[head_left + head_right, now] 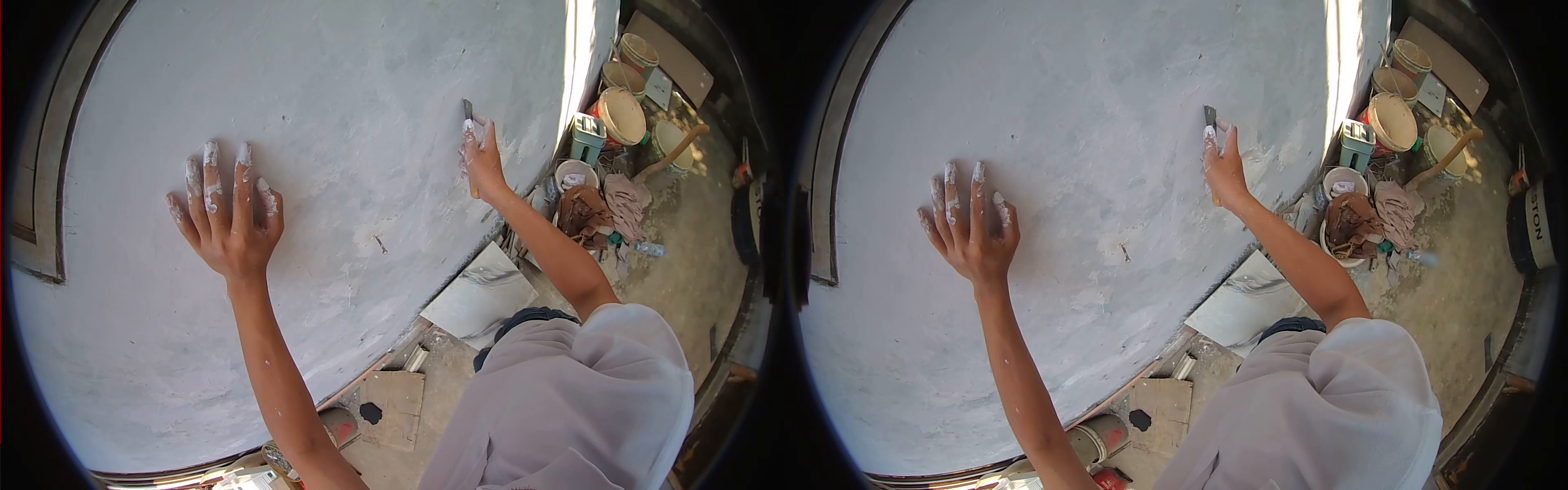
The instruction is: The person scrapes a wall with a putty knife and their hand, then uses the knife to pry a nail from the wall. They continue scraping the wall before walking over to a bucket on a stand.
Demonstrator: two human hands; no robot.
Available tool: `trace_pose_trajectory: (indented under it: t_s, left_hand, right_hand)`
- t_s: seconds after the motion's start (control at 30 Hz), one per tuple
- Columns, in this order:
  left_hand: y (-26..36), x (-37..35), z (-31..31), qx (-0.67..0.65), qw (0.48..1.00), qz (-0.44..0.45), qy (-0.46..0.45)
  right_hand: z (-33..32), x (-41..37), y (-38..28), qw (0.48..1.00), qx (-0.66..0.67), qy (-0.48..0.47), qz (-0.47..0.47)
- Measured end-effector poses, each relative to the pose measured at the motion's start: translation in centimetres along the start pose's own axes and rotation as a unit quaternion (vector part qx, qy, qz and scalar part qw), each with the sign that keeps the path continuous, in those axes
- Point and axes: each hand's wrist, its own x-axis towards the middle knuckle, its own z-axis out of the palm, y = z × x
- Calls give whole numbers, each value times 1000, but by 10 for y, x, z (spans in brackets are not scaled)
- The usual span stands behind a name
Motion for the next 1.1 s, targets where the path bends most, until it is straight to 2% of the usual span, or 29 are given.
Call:
trace_pose_trajectory:
  t_s: [0.8,0.9,1.0,1.1]
  left_hand:
    - [2,2,-3,4,1000,-9,-4]
    - [1,0,0,-2,1000,-12,1]
    - [1,1,0,0,1000,-11,6]
    - [0,0,1,1,1000,-8,5]
  right_hand:
    - [3,-9,2,999,30,-26,-3]
    - [7,-17,5,1000,-8,-12,9]
    - [8,-37,32,975,-198,-80,-67]
    - [8,-55,53,934,-268,-139,-190]
